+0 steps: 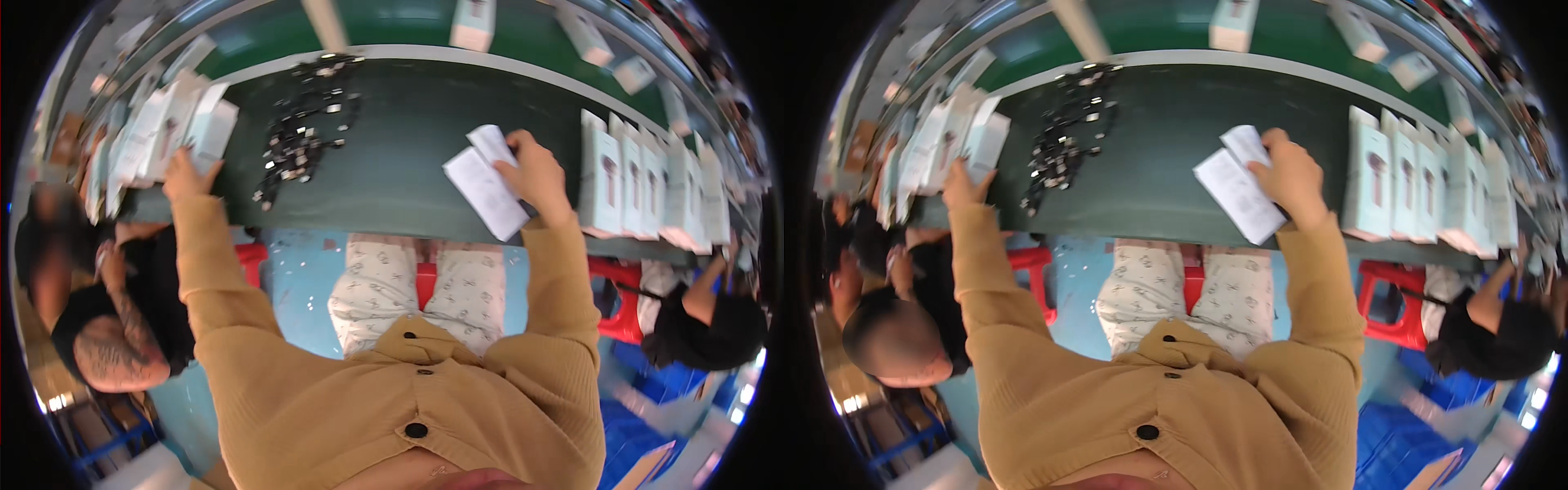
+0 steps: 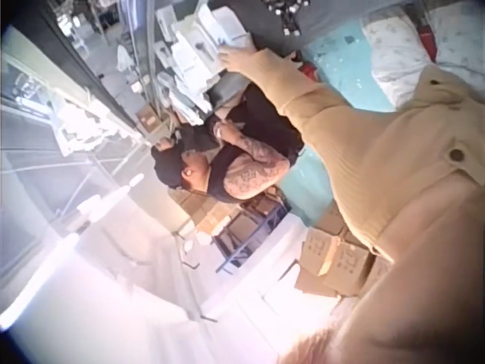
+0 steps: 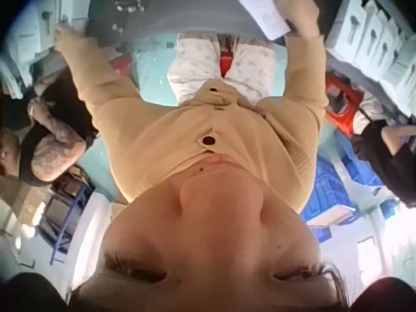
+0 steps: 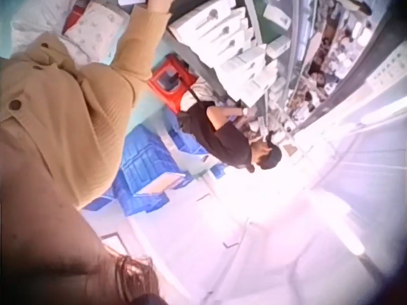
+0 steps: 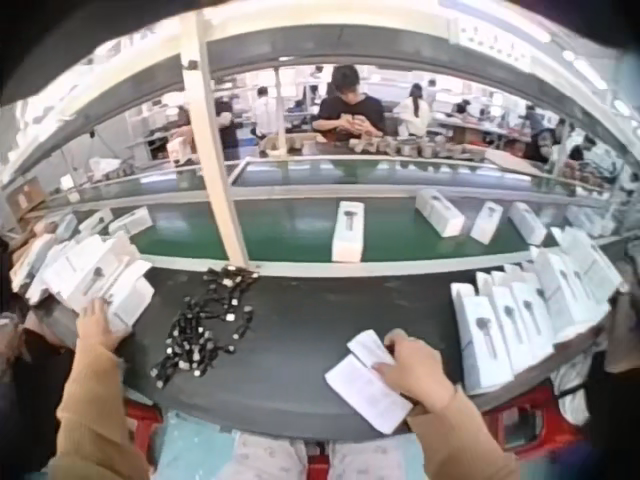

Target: Packaging hair stylers, manuals, and cables into product boxes on an assembly line.

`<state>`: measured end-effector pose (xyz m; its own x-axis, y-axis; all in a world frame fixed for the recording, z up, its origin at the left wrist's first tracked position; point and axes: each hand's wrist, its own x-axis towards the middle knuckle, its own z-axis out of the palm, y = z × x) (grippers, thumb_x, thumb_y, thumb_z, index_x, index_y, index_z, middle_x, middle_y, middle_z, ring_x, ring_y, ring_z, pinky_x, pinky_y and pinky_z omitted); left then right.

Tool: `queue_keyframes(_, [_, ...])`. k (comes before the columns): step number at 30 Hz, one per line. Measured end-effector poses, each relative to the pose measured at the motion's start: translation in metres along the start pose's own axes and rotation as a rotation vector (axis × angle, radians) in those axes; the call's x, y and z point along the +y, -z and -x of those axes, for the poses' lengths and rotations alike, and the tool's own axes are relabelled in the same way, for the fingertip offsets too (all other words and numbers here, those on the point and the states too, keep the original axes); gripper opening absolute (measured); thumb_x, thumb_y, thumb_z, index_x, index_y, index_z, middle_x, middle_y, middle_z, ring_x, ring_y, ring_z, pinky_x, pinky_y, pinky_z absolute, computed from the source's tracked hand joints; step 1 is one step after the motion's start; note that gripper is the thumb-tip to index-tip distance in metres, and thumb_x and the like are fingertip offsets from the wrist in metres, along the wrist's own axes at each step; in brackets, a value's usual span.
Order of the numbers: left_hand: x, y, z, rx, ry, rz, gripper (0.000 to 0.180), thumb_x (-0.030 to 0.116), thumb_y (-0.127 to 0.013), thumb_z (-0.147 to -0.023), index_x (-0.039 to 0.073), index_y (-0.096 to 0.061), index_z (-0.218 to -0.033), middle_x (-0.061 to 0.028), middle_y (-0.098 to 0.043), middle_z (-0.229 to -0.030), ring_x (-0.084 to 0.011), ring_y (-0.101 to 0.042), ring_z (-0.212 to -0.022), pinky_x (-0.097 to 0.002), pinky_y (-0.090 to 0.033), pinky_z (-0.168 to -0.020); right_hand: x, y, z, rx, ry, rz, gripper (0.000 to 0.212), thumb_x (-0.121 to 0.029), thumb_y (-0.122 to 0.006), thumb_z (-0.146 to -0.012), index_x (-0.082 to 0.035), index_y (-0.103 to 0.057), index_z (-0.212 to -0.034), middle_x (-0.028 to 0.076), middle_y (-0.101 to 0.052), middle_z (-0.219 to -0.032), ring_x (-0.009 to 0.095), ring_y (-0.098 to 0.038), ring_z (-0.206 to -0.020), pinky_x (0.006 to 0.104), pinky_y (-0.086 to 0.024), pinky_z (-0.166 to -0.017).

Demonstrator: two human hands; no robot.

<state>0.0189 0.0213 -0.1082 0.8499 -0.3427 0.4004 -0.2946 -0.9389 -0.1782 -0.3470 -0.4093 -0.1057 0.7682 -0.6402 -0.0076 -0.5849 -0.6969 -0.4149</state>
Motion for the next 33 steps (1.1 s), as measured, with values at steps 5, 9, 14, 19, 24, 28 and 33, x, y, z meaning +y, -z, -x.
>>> queue_keyframes(5, [-0.002, 0.013, 0.007, 0.016, 0.058, 0.052, 0.093, 0.053, -0.082, -0.058, 0.019, -0.040, -0.134, -0.0155, -0.063, -0.115, -0.0411, -0.059, -0.101, -0.0505, -0.047, -0.084, 0.008, 0.012, -0.002, 0.009, -0.037, -0.128, 0.026, -0.025, -0.072, -0.073, -0.003, -0.067, -0.086, 0.017, -0.067, -0.081, 0.035, -0.066, -0.079, 0.0407, -0.053, -0.072])
queue_keyframes(9, [0.002, 0.041, 0.031, 0.058, 0.121, 0.749, 0.094, 0.039, -0.083, -0.068, 0.006, -0.031, -0.139, -0.0186, -0.061, -0.112, -0.0332, -0.062, -0.097, -0.0424, -0.049, -0.086, 0.011, 0.038, 0.014, 0.136, 0.007, -0.320, 0.027, -0.025, -0.075, -0.074, 0.000, -0.067, -0.082, 0.013, -0.060, -0.065, 0.029, -0.060, -0.061, 0.0339, -0.047, -0.059])
queue_keyframes(14, [0.026, 0.036, 0.099, -0.224, 0.318, 1.953, 0.076, 0.046, -0.061, -0.088, 0.004, -0.028, -0.142, -0.0089, -0.043, -0.134, -0.0232, -0.047, -0.121, -0.0379, -0.041, -0.100, 0.005, 0.063, 0.034, 0.207, 0.126, -0.860, 0.025, -0.015, -0.075, -0.079, 0.004, -0.069, -0.094, 0.003, -0.067, -0.075, 0.007, -0.059, -0.066, 0.0222, -0.047, -0.060])
queue_keyframes(19, [0.148, 0.089, 0.180, -0.650, -0.127, 2.102, 0.097, 0.045, -0.082, -0.065, 0.003, -0.033, -0.138, -0.0271, -0.051, -0.128, -0.0328, -0.059, -0.109, -0.0434, -0.052, -0.090, -0.018, 0.087, 0.063, 0.087, 0.188, -1.040, 0.017, -0.010, -0.072, -0.082, 0.001, -0.069, -0.095, 0.003, -0.066, -0.075, 0.006, -0.054, -0.055, 0.0185, -0.037, -0.049])
queue_keyframes(24, [0.191, 0.108, 0.222, -0.870, -0.208, 2.025, 0.092, 0.006, -0.076, -0.063, 0.001, -0.027, -0.141, -0.0127, -0.048, -0.132, -0.0235, -0.048, -0.123, -0.0382, -0.039, -0.102, -0.048, 0.094, 0.079, 0.058, 0.407, -1.196, 0.016, -0.006, -0.072, -0.082, 0.003, -0.068, -0.095, 0.005, -0.067, -0.081, 0.009, -0.057, -0.058, 0.0203, -0.042, -0.052])
queue_keyframes(28, [0.193, 0.115, 0.229, -0.969, -0.275, 1.892, 0.101, 0.007, -0.076, -0.061, 0.002, -0.020, -0.145, -0.0109, -0.043, -0.136, -0.0221, -0.038, -0.132, -0.0369, -0.030, -0.109, -0.076, 0.084, 0.081, -0.096, 0.498, -1.001, 0.013, -0.008, -0.072, -0.082, 0.003, -0.069, -0.089, 0.002, -0.066, -0.076, 0.005, -0.049, -0.057, 0.0210, -0.038, -0.049])
queue_keyframes(33, [0.182, 0.116, 0.230, -1.023, -0.357, 1.751, 0.104, 0.011, -0.077, -0.061, 0.001, -0.018, -0.146, -0.0128, -0.042, -0.138, -0.0225, -0.036, -0.133, -0.0360, -0.029, -0.110, -0.091, 0.062, 0.069, -0.327, 0.710, -0.664, 0.014, -0.012, -0.072, -0.080, 0.001, -0.069, -0.082, 0.005, -0.056, -0.063, 0.014, -0.045, -0.051, 0.0265, -0.035, -0.047])
